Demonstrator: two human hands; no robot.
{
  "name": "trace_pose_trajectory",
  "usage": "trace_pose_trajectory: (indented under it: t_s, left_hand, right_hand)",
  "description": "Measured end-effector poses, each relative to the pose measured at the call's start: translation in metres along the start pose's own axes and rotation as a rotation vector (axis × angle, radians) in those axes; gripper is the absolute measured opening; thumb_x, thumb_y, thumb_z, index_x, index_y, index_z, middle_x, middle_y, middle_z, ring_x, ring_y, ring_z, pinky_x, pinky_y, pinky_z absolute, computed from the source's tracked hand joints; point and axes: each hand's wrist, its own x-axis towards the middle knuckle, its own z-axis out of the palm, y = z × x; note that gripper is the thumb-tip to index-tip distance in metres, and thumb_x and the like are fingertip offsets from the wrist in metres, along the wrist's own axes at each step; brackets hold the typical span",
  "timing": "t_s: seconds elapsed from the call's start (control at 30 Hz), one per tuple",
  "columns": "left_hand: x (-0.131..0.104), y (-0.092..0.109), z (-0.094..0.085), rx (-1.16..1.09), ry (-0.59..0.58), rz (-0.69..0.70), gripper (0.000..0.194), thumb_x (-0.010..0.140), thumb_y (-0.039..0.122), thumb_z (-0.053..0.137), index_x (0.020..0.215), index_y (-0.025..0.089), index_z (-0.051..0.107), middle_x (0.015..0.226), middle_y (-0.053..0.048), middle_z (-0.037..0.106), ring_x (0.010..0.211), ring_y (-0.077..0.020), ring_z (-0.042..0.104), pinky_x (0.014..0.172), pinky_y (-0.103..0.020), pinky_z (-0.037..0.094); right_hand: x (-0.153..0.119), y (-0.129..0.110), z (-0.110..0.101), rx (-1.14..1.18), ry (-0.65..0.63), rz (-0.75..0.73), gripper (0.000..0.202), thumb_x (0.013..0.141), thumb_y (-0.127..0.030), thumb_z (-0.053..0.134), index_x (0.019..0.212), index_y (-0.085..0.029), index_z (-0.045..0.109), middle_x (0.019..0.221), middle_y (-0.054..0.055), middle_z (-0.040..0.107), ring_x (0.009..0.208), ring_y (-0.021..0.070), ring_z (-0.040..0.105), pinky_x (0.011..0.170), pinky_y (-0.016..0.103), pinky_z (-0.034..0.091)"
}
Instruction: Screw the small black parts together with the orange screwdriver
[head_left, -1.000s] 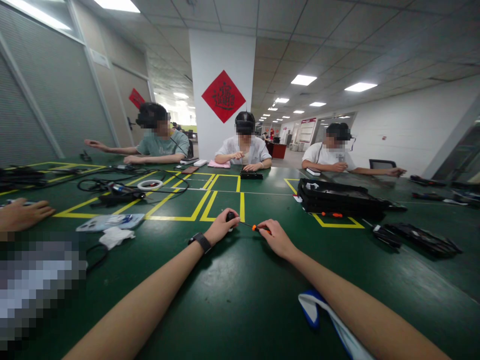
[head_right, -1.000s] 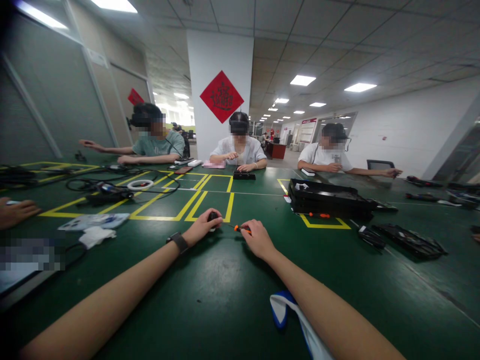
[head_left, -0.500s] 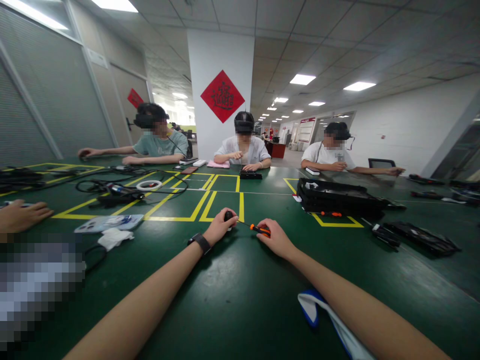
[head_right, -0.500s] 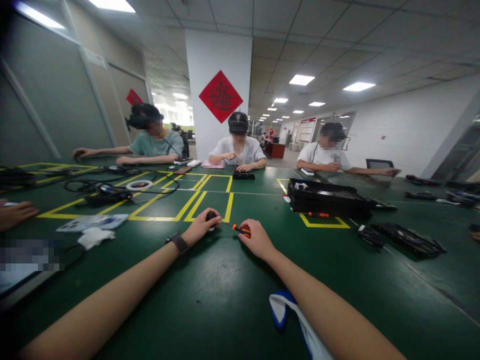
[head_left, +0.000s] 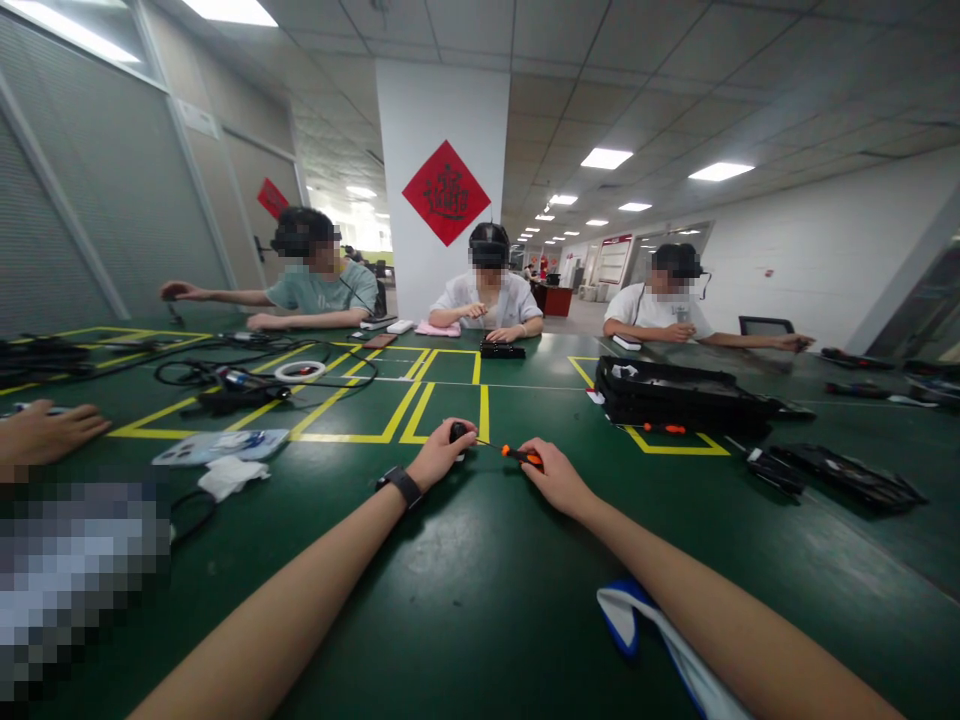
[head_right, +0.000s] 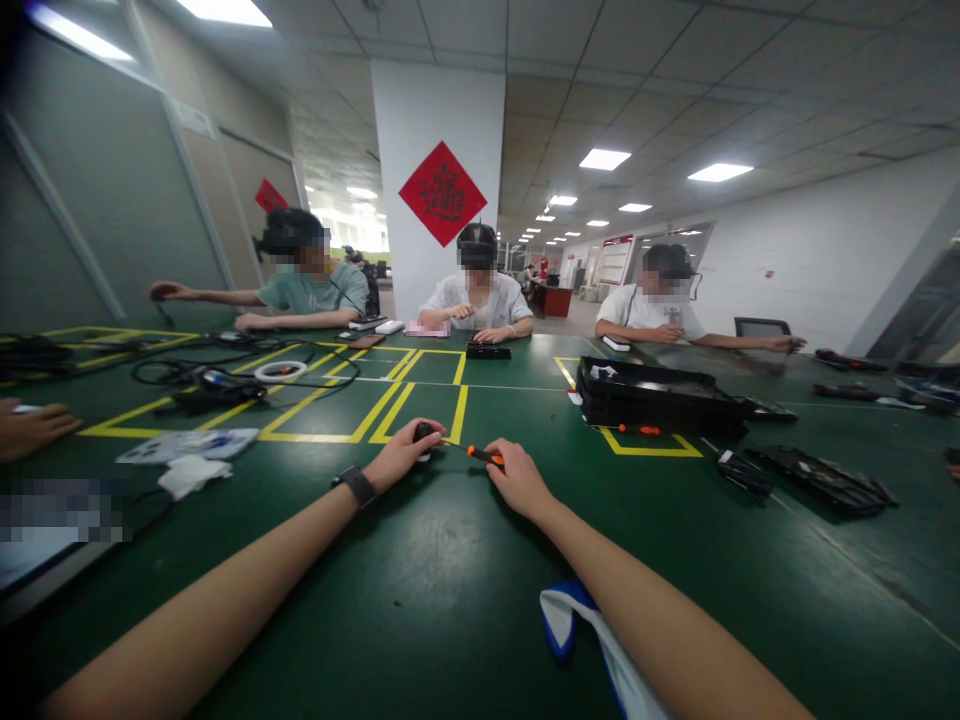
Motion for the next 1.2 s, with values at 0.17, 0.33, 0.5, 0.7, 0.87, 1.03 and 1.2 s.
trace_pose_trajectory:
  t_s: [0.17, 0.33, 0.5, 0.7, 0.87, 1.03, 1.2]
  left_hand:
    - [-0.0003, 0.0005, 0.0014, -0.045, -0.037, 0.032, 0.035, 0.075, 0.037, 0.051, 0.104, 0.02, 0.045, 0.095, -0.004, 0.058, 0.077, -0.0128, 0.058, 0.076, -0.032, 0.045]
    - [0.0001, 0.0005, -0.0007, 0.114, -0.051, 0.102, 0.023, 0.073, 0.037, 0.053, 0.088, 0.019, 0.051, 0.102, -0.005, 0.056, 0.094, -0.017, 0.053, 0.085, -0.034, 0.04]
    - [0.0013, 0.0, -0.0012, 0.106, -0.04, 0.141, 0.021, 0.071, 0.034, 0.055, 0.085, 0.018, 0.052, 0.114, -0.008, 0.049, 0.102, -0.0182, 0.05, 0.089, -0.035, 0.037]
    - [0.0003, 0.0037, -0.0008, 0.11, -0.108, 0.063, 0.025, 0.073, 0.041, 0.051, 0.083, 0.018, 0.049, 0.083, -0.002, 0.06, 0.074, -0.0134, 0.055, 0.068, -0.027, 0.043]
    - [0.0006, 0.0031, -0.0007, 0.134, -0.104, 0.067, 0.025, 0.073, 0.042, 0.052, 0.081, 0.019, 0.05, 0.066, 0.002, 0.056, 0.059, -0.0112, 0.051, 0.057, -0.023, 0.04]
    - [0.0, 0.0033, -0.0009, 0.115, -0.085, 0.052, 0.026, 0.072, 0.042, 0.052, 0.082, 0.019, 0.05, 0.066, 0.002, 0.056, 0.061, -0.0116, 0.052, 0.059, -0.024, 0.041]
    - [0.0009, 0.002, -0.0016, 0.13, -0.046, 0.065, 0.024, 0.071, 0.04, 0.054, 0.081, 0.018, 0.051, 0.073, 0.001, 0.057, 0.066, -0.0123, 0.053, 0.063, -0.025, 0.041]
  right_hand:
    - [-0.0013, -0.0026, -0.0016, 0.033, -0.013, 0.028, 0.022, 0.074, -0.016, 0.053, 0.095, -0.019, 0.051, 0.09, 0.003, 0.054, 0.084, 0.0155, 0.049, 0.076, 0.03, 0.038]
    - [-0.0019, -0.0063, -0.0017, -0.003, -0.07, -0.053, 0.025, 0.08, -0.024, 0.049, 0.104, -0.018, 0.05, 0.101, 0.006, 0.054, 0.095, 0.0173, 0.046, 0.086, 0.033, 0.036]
    - [-0.0024, -0.0046, 0.0019, -0.051, -0.058, -0.091, 0.025, 0.086, -0.02, 0.036, 0.105, -0.018, 0.052, 0.102, 0.008, 0.053, 0.098, 0.017, 0.046, 0.089, 0.034, 0.034]
    - [-0.003, -0.0046, 0.0003, -0.003, -0.026, -0.09, 0.022, 0.079, -0.015, 0.048, 0.099, -0.018, 0.054, 0.097, 0.006, 0.054, 0.093, 0.0162, 0.048, 0.085, 0.032, 0.037]
    - [-0.003, -0.0085, -0.0005, 0.018, -0.025, -0.098, 0.023, 0.079, -0.019, 0.048, 0.102, -0.018, 0.053, 0.098, 0.006, 0.054, 0.094, 0.0164, 0.047, 0.085, 0.032, 0.036]
    - [-0.0014, -0.0054, 0.0023, -0.03, 0.02, -0.055, 0.019, 0.083, -0.018, 0.04, 0.092, -0.017, 0.056, 0.094, 0.006, 0.053, 0.093, 0.0167, 0.047, 0.085, 0.033, 0.036]
    - [-0.0007, -0.0054, 0.0, 0.005, 0.016, -0.09, 0.016, 0.078, -0.019, 0.05, 0.094, -0.017, 0.054, 0.093, 0.005, 0.053, 0.088, 0.016, 0.048, 0.081, 0.031, 0.038]
